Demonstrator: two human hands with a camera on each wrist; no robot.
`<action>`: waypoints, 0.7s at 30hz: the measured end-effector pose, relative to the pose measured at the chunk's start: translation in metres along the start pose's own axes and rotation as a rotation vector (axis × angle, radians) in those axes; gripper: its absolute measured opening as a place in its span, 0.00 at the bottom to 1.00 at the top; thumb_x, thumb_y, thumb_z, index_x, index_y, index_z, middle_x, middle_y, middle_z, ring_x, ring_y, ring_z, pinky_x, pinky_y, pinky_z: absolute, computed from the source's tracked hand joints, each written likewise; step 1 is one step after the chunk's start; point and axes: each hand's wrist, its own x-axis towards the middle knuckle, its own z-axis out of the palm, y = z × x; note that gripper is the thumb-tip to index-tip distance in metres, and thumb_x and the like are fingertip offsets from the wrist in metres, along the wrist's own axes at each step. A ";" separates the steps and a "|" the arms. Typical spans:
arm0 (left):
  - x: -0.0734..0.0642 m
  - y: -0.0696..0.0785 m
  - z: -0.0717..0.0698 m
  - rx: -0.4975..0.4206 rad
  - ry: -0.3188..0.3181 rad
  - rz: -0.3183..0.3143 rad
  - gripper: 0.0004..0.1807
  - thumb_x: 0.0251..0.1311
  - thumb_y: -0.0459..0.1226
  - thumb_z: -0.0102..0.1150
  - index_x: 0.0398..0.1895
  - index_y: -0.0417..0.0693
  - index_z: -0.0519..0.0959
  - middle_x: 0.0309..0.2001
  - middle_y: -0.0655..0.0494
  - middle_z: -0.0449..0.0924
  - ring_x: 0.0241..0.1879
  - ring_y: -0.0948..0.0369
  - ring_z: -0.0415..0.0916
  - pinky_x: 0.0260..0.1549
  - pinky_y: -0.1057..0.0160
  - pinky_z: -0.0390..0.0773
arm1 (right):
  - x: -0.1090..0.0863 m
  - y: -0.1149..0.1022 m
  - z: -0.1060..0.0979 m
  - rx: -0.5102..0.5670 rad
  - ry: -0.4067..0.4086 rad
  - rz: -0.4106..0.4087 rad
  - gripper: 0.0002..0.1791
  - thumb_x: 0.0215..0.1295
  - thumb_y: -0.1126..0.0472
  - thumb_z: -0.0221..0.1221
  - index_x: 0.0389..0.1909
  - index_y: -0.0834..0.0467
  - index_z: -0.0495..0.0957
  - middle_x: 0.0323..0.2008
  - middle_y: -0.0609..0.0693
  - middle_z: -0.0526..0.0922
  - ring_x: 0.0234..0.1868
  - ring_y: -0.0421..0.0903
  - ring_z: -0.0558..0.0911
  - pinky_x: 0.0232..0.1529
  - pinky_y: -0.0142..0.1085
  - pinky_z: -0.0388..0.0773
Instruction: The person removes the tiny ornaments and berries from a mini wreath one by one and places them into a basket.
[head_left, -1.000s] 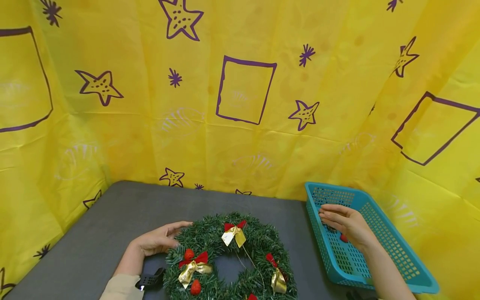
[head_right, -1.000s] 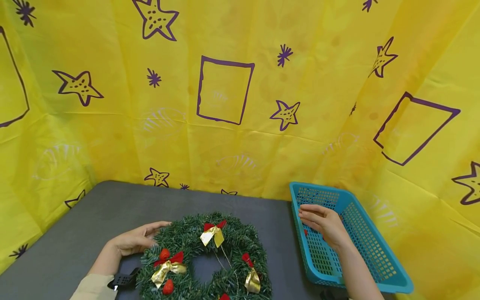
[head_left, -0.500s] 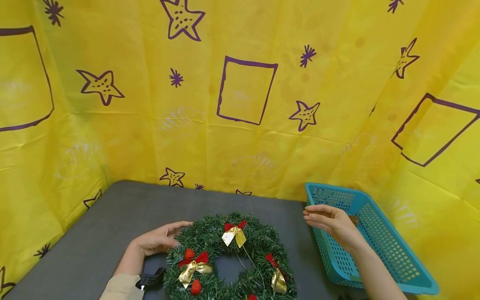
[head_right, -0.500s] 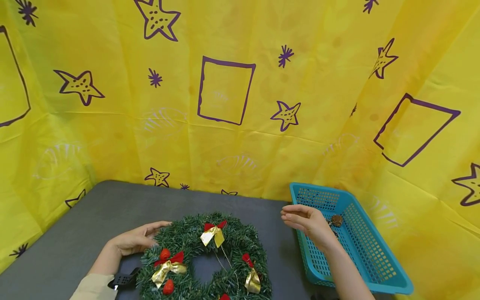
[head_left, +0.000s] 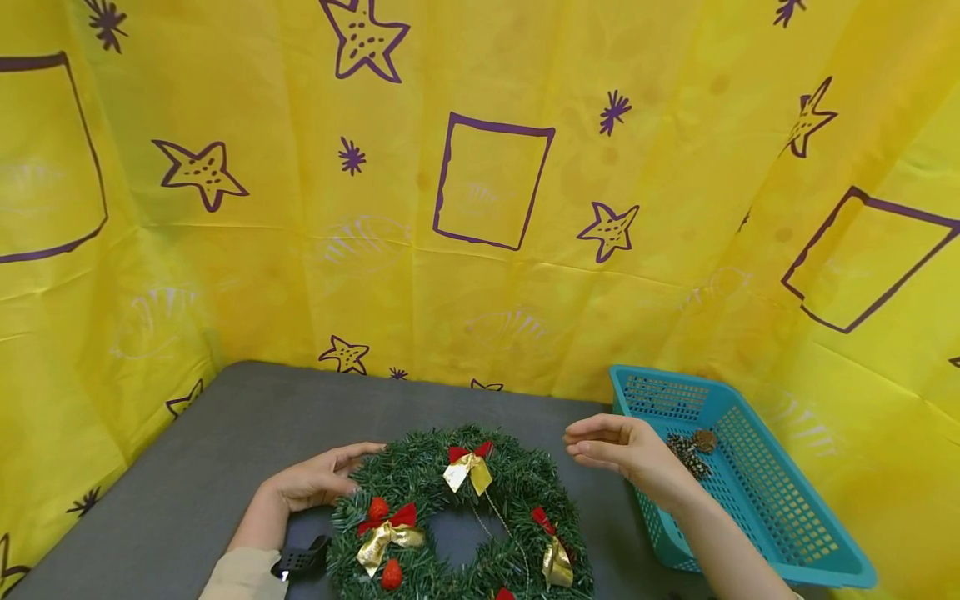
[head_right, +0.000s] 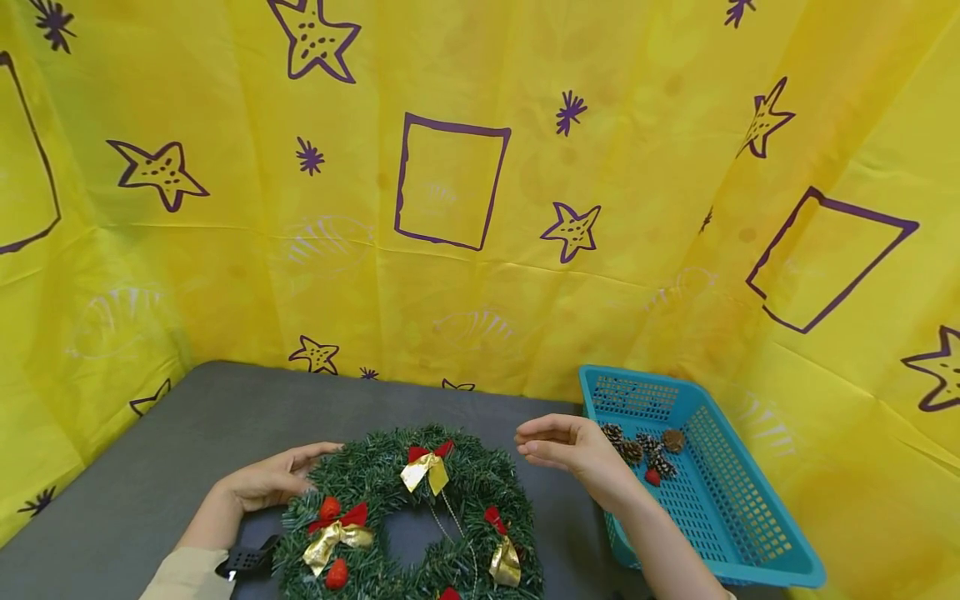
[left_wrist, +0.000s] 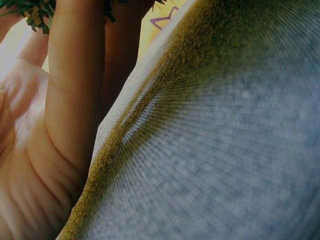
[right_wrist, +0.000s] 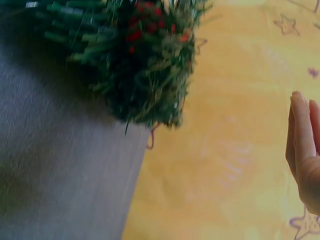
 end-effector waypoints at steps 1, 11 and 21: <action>0.000 0.000 0.000 0.002 -0.001 -0.001 0.34 0.69 0.33 0.52 0.77 0.61 0.57 0.77 0.31 0.18 0.77 0.36 0.29 0.36 0.68 0.74 | 0.001 -0.001 0.003 -0.003 -0.011 0.001 0.18 0.70 0.63 0.58 0.58 0.66 0.76 0.51 0.42 0.86 0.51 0.39 0.85 0.57 0.36 0.80; 0.000 -0.001 -0.002 0.007 -0.003 -0.006 0.34 0.69 0.33 0.52 0.76 0.63 0.58 0.77 0.31 0.18 0.76 0.35 0.22 0.36 0.69 0.74 | 0.009 -0.007 0.034 -0.038 -0.118 0.010 0.22 0.69 0.60 0.59 0.59 0.70 0.74 0.48 0.43 0.87 0.51 0.42 0.86 0.55 0.38 0.82; 0.000 -0.001 -0.001 0.006 0.005 -0.002 0.35 0.69 0.33 0.51 0.77 0.61 0.57 0.77 0.30 0.18 0.76 0.34 0.23 0.36 0.67 0.74 | 0.017 -0.013 0.064 -0.051 -0.214 0.022 0.20 0.68 0.60 0.61 0.56 0.68 0.77 0.47 0.46 0.87 0.48 0.43 0.87 0.52 0.39 0.83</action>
